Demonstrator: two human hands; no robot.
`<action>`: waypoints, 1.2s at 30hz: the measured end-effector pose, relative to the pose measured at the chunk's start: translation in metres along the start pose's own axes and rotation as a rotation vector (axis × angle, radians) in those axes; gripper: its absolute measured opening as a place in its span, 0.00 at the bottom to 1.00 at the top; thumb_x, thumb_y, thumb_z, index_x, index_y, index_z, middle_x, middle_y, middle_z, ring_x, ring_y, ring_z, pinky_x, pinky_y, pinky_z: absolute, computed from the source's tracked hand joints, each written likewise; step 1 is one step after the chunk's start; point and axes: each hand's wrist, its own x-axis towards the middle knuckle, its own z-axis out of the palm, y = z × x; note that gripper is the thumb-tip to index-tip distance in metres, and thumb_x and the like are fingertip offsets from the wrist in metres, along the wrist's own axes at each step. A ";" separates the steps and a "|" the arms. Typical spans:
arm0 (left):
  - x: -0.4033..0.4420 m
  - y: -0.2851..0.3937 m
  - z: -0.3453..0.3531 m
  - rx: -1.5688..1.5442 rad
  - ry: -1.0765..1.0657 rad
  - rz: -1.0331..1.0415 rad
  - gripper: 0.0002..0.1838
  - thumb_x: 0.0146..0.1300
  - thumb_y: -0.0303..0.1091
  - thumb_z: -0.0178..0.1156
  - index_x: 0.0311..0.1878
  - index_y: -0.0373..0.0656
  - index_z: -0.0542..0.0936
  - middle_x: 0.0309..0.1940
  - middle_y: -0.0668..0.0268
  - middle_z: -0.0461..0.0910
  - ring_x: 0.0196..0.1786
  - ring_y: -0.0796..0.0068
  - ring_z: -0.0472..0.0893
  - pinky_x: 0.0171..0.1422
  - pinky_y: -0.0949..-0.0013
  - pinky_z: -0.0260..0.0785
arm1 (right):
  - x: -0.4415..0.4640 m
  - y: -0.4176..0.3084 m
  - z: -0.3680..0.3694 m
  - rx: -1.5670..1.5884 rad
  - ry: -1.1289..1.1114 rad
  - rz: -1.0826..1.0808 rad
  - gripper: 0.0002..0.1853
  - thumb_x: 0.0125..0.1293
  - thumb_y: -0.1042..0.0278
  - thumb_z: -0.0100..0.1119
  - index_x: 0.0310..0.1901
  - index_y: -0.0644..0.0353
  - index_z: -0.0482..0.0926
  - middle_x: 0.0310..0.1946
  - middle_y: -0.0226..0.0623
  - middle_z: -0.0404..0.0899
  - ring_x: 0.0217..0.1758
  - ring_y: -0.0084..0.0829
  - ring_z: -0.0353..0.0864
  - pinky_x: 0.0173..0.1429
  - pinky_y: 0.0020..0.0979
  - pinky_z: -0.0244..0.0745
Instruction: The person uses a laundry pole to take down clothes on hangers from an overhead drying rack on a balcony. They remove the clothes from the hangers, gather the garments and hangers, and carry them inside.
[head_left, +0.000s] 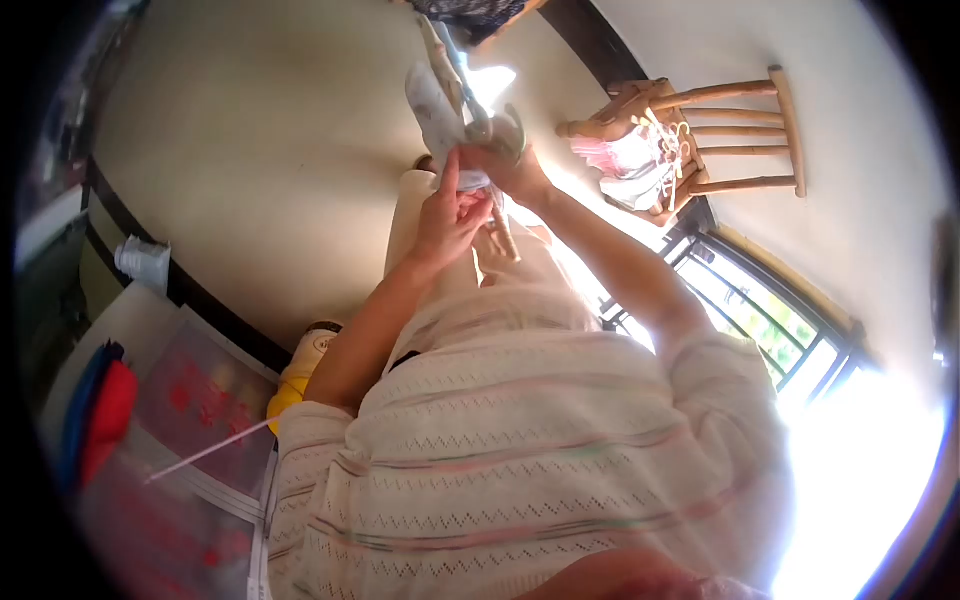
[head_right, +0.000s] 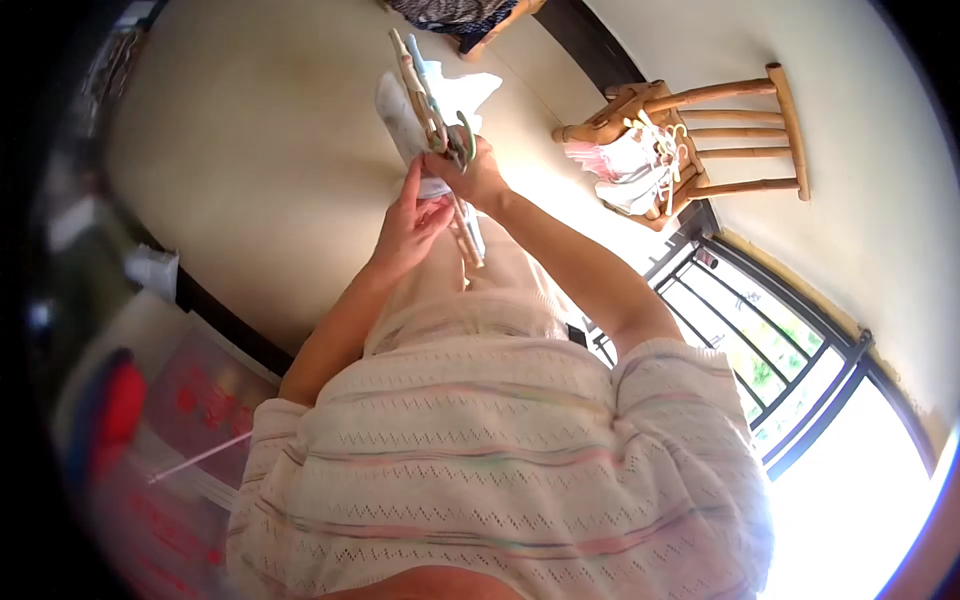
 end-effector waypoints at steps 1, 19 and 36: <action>0.010 0.002 0.001 -0.070 -0.057 0.010 0.38 0.58 0.26 0.55 0.67 0.45 0.45 0.29 0.66 0.75 0.30 0.78 0.75 0.36 0.76 0.69 | 0.003 -0.001 -0.012 -0.171 0.022 -0.060 0.17 0.47 0.67 0.61 0.40 0.62 0.73 0.30 0.39 0.77 0.32 0.30 0.76 0.39 0.30 0.72; 0.086 -0.032 0.120 0.068 -0.175 -0.146 0.24 0.51 0.19 0.58 0.52 0.39 0.64 0.43 0.66 0.70 0.46 0.78 0.71 0.47 0.75 0.67 | -0.030 0.029 -0.144 -0.337 -0.280 0.007 0.21 0.53 0.71 0.56 0.51 0.60 0.66 0.37 0.47 0.75 0.41 0.38 0.77 0.46 0.34 0.71; 0.121 -0.087 0.196 0.019 -0.014 -0.335 0.33 0.42 0.14 0.48 0.58 0.40 0.62 0.43 0.65 0.68 0.38 0.77 0.70 0.34 0.77 0.66 | -0.048 0.127 -0.285 -0.282 0.341 0.232 0.18 0.52 0.83 0.49 0.45 0.58 0.74 0.34 0.38 0.79 0.27 0.25 0.77 0.32 0.25 0.72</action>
